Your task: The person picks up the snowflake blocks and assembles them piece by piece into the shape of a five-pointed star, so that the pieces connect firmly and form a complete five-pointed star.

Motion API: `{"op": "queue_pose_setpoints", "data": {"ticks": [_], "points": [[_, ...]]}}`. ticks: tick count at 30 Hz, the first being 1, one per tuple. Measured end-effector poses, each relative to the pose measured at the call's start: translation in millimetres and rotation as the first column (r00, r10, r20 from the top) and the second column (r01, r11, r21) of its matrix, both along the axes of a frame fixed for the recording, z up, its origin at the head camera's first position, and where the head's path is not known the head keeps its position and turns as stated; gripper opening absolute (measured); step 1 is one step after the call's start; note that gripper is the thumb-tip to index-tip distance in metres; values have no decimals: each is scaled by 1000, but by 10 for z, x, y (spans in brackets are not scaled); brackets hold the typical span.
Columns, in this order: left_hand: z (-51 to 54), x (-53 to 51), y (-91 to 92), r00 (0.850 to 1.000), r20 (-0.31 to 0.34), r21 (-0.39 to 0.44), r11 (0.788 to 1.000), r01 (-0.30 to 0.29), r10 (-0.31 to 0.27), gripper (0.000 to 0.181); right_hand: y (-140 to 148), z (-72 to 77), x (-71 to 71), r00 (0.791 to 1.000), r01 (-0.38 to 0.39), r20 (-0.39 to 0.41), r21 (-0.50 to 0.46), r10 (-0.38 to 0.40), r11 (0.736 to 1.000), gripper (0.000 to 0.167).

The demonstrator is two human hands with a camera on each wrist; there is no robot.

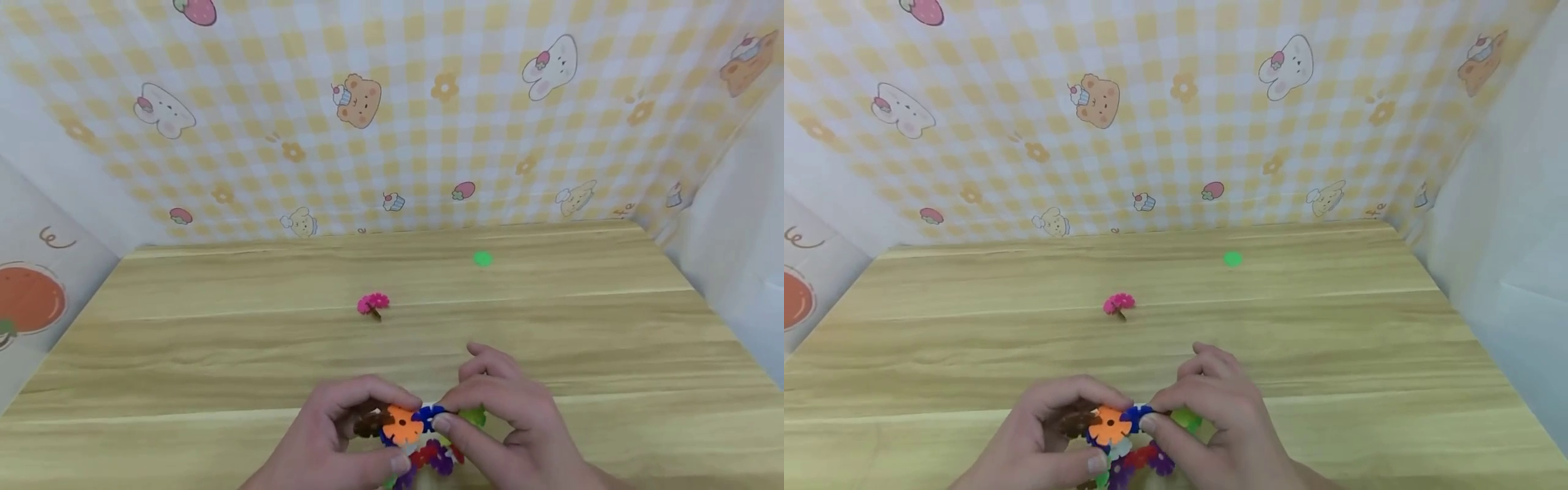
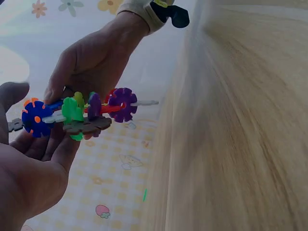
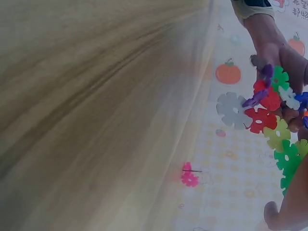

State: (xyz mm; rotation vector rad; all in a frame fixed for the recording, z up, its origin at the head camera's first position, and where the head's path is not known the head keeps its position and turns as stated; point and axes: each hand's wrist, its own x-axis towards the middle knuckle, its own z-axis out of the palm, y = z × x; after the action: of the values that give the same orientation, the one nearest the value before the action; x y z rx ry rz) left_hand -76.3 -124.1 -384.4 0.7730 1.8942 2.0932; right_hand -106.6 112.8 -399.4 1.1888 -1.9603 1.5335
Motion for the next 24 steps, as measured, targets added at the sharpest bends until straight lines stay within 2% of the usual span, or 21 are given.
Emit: {"op": "queue_pose_setpoints", "data": {"ticks": [5,9,14,15,18,19,21,22,24], "points": [[37,14,50,999,-24,-15,999,-32,32,29,-61,-43,-38,999,-37,-15,-15,37,999,16],[-20,26,64,998,-28,-9,998,-59,59,22,-105,-85,-31,997,-79,9,-14,79,997,19],[-69,35,-2,995,24,-63,993,-98,99,13,-125,-40,-57,978,-190,93,36,186,981,30],[-69,38,-23,993,51,-84,991,-103,108,12,-120,-24,-64,972,-207,122,47,200,977,33],[-63,29,-89,985,121,-140,984,-107,125,10,-83,-3,-100,954,-214,232,82,190,973,35],[-56,22,-112,980,144,-162,981,-111,134,11,-66,2,-121,939,-207,300,101,168,973,33],[-38,10,-158,967,202,-201,973,-114,155,12,-38,-8,-196,883,-207,451,121,132,971,27],[-34,1,-180,963,213,-217,969,-116,163,13,-29,-24,-250,842,-209,528,133,109,969,26],[-30,-13,-220,954,246,-241,964,-113,173,15,-22,-66,-377,745,-216,664,159,57,963,29]]}}
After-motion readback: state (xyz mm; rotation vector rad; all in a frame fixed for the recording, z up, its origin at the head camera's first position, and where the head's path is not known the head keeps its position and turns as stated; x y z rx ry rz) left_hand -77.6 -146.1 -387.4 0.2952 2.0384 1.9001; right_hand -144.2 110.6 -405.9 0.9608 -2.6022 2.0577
